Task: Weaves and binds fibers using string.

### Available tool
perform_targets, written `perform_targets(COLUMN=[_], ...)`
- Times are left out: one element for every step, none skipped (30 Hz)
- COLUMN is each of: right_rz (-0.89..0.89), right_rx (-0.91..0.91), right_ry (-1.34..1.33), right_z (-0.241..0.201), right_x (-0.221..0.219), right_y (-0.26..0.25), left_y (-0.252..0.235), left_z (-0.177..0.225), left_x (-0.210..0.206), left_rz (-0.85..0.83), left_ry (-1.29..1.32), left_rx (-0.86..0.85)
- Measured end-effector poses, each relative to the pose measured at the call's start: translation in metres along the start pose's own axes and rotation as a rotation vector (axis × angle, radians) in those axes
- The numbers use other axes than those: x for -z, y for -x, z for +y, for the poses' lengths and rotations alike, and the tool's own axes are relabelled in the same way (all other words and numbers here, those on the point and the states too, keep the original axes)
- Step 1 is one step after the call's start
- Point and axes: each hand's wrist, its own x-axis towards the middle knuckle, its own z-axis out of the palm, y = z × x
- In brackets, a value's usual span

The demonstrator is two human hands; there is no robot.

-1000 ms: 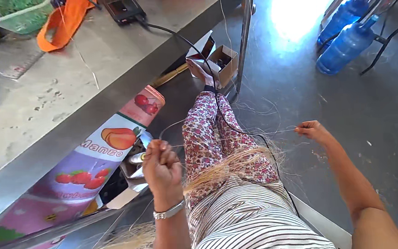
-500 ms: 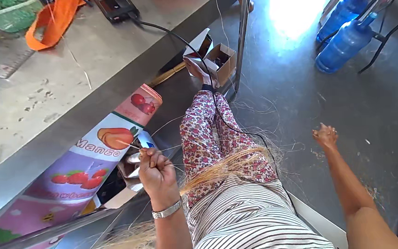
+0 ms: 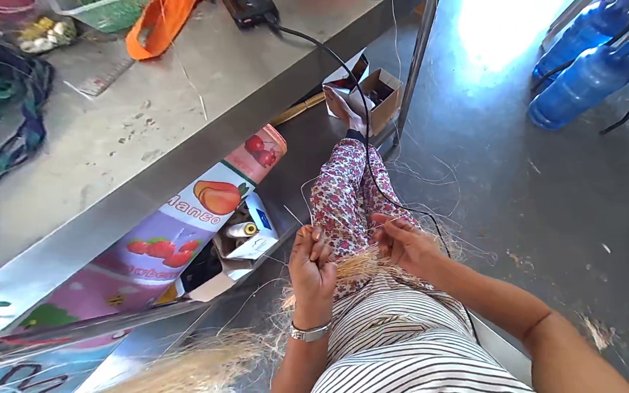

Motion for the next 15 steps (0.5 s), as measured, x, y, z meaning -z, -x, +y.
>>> perform_targets(right_rz=[0.05,0.07,0.08,0.1,0.126,0.157,0.197,0.242,0.288,0.328,0.366,0.4,0.435,0.465,0.485], right_rx=[0.047,0.109,0.179,0.25,0.324,0.388,0.442,0.489,0.522,0.55,0.576,0.597,0.611,0.62,0.63], right_ry=[-0.028,-0.038,-0.025,0.012,0.062,0.112,0.141,0.145,0.138,0.119,0.094,0.07,0.049,0.032,0.014], right_z=[-0.005,-0.01,-0.015,-0.02,-0.025,-0.033,-0.041,-0.05,-0.06,-0.069,-0.077,-0.084,-0.091,-0.096,-0.099], right_x=[0.001,0.005,0.011,0.018,0.026,0.034,0.041,0.05,0.059,0.067,0.076,0.084,0.09,0.097,0.103], right_y=[-0.004,-0.008,-0.01,-0.012,-0.014,-0.016,-0.017,-0.02,-0.021,-0.023,-0.025,-0.026,-0.026,-0.027,-0.028], left_y=[0.002,0.004,0.006,0.007,0.009,0.01,0.011,0.012,0.012,0.013,0.012,0.012,0.012,0.012,0.012], left_z=[0.0,0.001,0.001,0.001,0.003,0.004,0.007,0.011,0.015,0.02,0.024,0.028,0.032,0.036,0.039], left_x=[0.004,0.01,0.015,0.021,0.028,0.035,0.043,0.051,0.06,0.068,0.077,0.086,0.094,0.1,0.107], left_rz=[-0.002,-0.011,-0.02,-0.02,-0.015,-0.005,0.013,0.041,0.078,0.122,0.165,0.197,0.221,0.248,0.27], left_ry=[-0.005,-0.01,-0.025,-0.05,-0.085,-0.121,-0.152,-0.177,-0.198,-0.217,-0.242,-0.26,-0.273,-0.276,-0.277], left_rx=[0.007,0.009,0.009,0.005,-0.005,-0.019,-0.03,-0.04,-0.046,-0.054,-0.066,-0.077,-0.091,-0.109,-0.129])
